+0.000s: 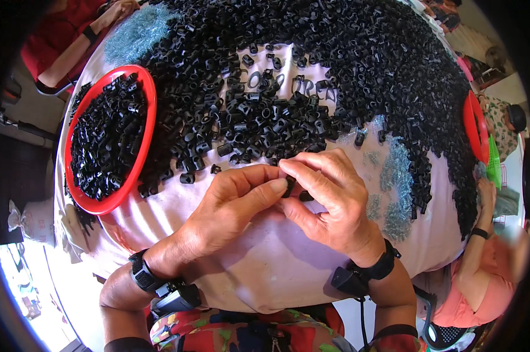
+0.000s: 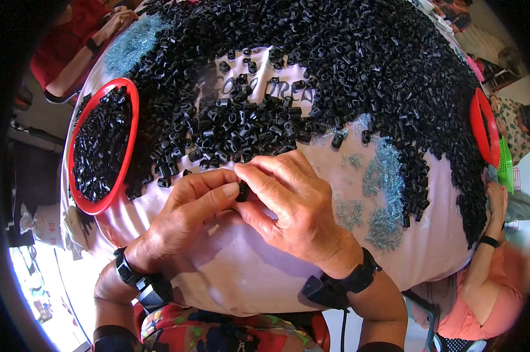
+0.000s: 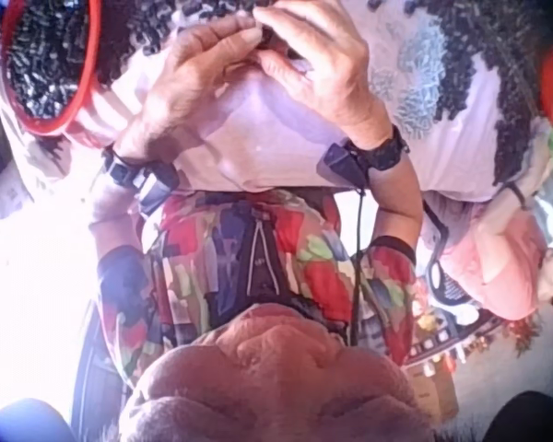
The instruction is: Manually assembling small black plastic footwear components by inserting pins while seated at a communal table.
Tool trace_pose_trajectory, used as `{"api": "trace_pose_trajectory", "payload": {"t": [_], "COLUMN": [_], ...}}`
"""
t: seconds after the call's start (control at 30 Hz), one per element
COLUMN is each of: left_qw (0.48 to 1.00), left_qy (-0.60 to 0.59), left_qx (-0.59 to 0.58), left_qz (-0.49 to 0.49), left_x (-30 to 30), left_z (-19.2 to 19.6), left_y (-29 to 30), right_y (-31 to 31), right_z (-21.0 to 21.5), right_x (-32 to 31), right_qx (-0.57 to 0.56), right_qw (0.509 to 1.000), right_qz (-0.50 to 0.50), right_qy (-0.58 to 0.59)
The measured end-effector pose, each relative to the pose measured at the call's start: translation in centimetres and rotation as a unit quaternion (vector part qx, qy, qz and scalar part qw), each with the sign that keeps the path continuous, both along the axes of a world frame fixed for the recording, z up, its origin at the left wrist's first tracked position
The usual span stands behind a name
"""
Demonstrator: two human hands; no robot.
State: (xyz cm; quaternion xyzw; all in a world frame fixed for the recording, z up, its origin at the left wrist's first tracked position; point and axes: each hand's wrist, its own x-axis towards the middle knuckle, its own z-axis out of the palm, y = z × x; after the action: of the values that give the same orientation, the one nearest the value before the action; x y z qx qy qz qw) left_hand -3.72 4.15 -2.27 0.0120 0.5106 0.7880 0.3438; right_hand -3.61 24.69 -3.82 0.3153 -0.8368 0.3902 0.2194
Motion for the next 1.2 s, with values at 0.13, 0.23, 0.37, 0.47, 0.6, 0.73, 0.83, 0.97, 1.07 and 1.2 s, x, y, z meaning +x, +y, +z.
{"api": "trace_pose_trajectory", "payload": {"t": [0.13,0.23,0.37,0.47,0.6,0.73,0.83,0.97,1.07,1.2], "left_qw": [0.997,0.997,0.997,0.996,0.998,0.998,0.999,0.999,0.999,0.994], "left_qy": [-0.01,-0.015,-0.028,-0.028,-0.04,0.007,-0.011,-0.022,-0.023,0.065], "left_qx": [-0.019,-0.033,-0.027,-0.028,0.001,0.001,0.02,0.033,0.008,-0.088], "left_qz": [-0.067,-0.073,-0.067,-0.082,-0.058,-0.068,-0.035,-0.015,-0.026,-0.021], "left_x": [-0.2,-0.3,-0.2,-0.2,0.0,-0.2,0.1,0.2,0.3,0.9], "left_z": [0.2,-0.1,-0.4,-0.5,-0.4,-0.6,-1.3,-1.8,-1.5,0.4], "left_y": [-0.7,-0.6,-0.7,-0.7,-0.8,-0.7,-0.3,0.1,-0.4,-2.1], "right_y": [0.5,0.6,0.6,0.5,0.2,0.2,0.1,0.3,0.0,-0.5], "right_z": [0.2,0.3,0.4,0.5,0.2,0.6,1.0,1.2,1.2,2.3], "right_x": [0.1,0.1,0.0,-0.1,-0.2,0.0,0.5,0.4,0.6,1.8], "right_qx": [0.013,0.021,0.035,0.043,0.039,0.043,0.034,0.069,0.064,0.028], "right_qw": [1.0,0.999,0.998,0.998,0.998,0.999,0.999,0.997,0.998,0.991], "right_qz": [0.004,0.017,0.033,0.044,0.039,0.03,0.003,0.016,0.024,-0.009], "right_qy": [-0.01,-0.027,-0.029,-0.008,-0.003,0.007,-0.018,0.005,-0.008,-0.134]}}
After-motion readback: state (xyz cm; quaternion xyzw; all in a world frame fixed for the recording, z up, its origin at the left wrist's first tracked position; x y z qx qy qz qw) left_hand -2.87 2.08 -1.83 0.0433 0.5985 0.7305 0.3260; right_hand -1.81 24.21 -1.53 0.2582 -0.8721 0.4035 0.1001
